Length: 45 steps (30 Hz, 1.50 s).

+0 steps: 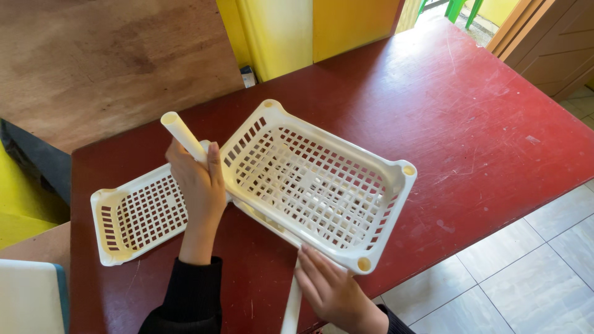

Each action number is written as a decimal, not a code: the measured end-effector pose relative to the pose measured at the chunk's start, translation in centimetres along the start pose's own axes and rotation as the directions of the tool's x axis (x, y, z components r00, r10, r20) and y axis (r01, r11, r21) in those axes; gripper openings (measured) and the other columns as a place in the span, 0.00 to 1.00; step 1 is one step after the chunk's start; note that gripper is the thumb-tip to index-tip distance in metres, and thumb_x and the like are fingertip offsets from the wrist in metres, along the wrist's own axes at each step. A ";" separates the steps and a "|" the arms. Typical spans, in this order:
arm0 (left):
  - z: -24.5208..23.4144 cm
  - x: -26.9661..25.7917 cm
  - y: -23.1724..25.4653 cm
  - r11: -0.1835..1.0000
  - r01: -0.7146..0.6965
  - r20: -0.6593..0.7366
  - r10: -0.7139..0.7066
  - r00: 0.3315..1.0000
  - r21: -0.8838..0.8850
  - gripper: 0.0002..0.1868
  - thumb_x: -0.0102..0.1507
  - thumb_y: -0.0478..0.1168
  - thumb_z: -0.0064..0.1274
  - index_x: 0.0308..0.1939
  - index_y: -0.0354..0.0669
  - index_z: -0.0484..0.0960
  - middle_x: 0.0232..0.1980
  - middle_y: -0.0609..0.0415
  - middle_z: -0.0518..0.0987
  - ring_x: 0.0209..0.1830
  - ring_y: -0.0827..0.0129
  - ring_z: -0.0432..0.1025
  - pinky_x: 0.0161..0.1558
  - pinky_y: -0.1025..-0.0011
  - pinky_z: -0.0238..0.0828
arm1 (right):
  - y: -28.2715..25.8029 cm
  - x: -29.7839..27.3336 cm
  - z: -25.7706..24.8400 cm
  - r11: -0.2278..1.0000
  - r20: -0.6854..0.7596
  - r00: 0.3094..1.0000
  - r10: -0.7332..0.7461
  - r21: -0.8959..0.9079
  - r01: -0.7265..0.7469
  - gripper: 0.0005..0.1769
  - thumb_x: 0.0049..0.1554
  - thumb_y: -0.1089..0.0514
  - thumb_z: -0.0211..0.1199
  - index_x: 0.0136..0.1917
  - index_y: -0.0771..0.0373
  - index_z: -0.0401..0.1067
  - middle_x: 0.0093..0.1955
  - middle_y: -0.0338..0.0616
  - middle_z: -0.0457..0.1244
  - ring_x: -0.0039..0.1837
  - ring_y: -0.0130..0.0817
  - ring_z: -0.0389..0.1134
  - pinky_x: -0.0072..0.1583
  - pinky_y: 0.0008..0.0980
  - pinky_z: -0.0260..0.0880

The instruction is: The person wipes a white plastic basket with a cloth, then inserts four white plastic legs into the basket. They stack a second basket on top and secure the two-tier rack with additional plastic connectors. Finally, they wipe a blue dish rack with the cloth.

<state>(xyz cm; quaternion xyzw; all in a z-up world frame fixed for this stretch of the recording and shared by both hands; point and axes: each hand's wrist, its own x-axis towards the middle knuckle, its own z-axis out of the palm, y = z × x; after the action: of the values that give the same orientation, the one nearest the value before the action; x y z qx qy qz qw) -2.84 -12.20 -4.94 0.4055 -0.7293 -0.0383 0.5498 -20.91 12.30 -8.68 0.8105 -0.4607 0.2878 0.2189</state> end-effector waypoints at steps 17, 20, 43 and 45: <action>0.6 -8.2 3.8 0.903 -0.144 0.297 0.279 0.913 -0.406 0.13 0.69 0.45 0.45 0.41 0.51 0.87 0.54 0.60 0.85 0.68 0.60 0.70 0.81 0.54 0.41 | 2.3 -2.2 -4.5 0.952 -0.264 0.917 0.298 0.153 -0.265 0.08 0.57 0.60 0.63 0.50 0.64 0.72 0.61 0.59 0.68 0.71 0.50 0.66 0.77 0.54 0.57; 0.4 -7.0 2.7 0.881 -0.049 0.319 0.222 0.922 -0.470 0.15 0.66 0.43 0.46 0.33 0.48 0.88 0.47 0.61 0.87 0.66 0.60 0.71 0.83 0.53 0.38 | 3.7 0.3 -5.2 0.884 -0.278 0.851 0.446 0.287 -0.370 0.08 0.54 0.59 0.66 0.48 0.63 0.75 0.63 0.57 0.67 0.73 0.50 0.65 0.76 0.52 0.62; -0.3 -3.8 -1.7 0.802 0.159 0.330 0.050 0.943 -0.575 0.26 0.71 0.34 0.41 0.18 0.44 0.81 0.40 0.52 0.87 0.59 0.61 0.77 0.83 0.52 0.46 | 6.0 -0.8 -5.0 0.313 0.044 0.626 0.778 0.838 -0.447 0.05 0.62 0.71 0.52 0.45 0.71 0.68 0.36 0.47 0.68 0.37 0.27 0.71 0.42 0.26 0.74; -0.1 -4.1 -1.9 0.799 0.156 0.327 0.054 0.944 -0.581 0.26 0.72 0.34 0.40 0.18 0.44 0.80 0.40 0.52 0.87 0.58 0.61 0.77 0.83 0.51 0.46 | 6.0 -0.4 -5.6 0.450 0.020 0.687 0.727 0.742 -0.497 0.06 0.59 0.72 0.54 0.40 0.70 0.68 0.36 0.45 0.68 0.35 0.25 0.71 0.39 0.24 0.72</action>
<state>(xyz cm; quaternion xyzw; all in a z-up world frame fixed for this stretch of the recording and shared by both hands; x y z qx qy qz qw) -1.38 -10.84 -9.03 0.2186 -0.7488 -0.3484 0.5197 -27.79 13.17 -4.31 0.5491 -0.5403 0.6180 -0.1568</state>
